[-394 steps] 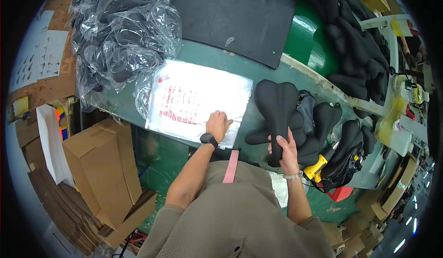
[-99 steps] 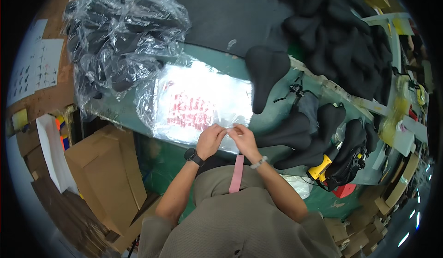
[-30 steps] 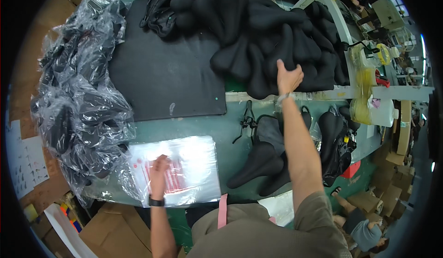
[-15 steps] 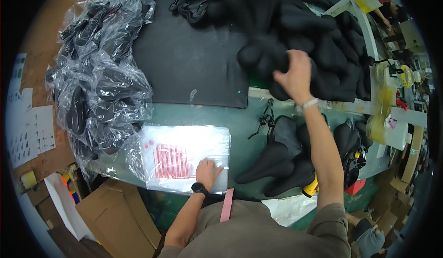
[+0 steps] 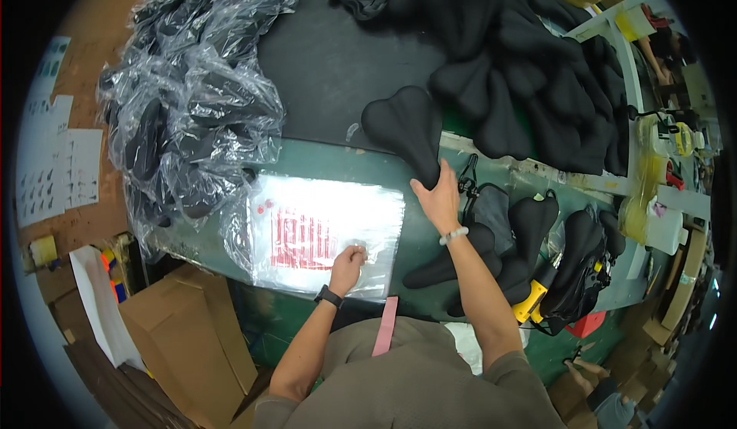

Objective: The recorder is picking up bicycle seats from a pile and placing them into individual plastic bags at a manufacturing workbench.

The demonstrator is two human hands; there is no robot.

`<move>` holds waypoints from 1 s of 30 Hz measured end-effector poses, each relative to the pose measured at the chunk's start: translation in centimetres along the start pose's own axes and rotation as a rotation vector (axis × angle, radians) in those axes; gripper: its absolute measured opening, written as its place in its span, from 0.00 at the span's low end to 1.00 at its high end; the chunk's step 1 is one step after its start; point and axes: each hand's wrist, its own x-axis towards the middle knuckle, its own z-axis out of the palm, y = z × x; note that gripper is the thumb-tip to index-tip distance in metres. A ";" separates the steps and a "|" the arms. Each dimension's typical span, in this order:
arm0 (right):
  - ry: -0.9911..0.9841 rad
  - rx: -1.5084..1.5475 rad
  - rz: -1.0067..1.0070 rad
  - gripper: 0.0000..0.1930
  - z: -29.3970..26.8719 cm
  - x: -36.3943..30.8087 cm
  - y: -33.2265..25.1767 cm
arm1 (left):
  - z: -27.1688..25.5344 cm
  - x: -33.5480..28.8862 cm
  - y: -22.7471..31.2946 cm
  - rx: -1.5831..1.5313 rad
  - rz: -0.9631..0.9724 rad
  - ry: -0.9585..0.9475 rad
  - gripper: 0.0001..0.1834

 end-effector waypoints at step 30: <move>-0.727 1.014 0.581 0.33 -6.9 -15.5 -3.2 | -1.5 -12.5 15.4 0.532 0.708 0.005 0.08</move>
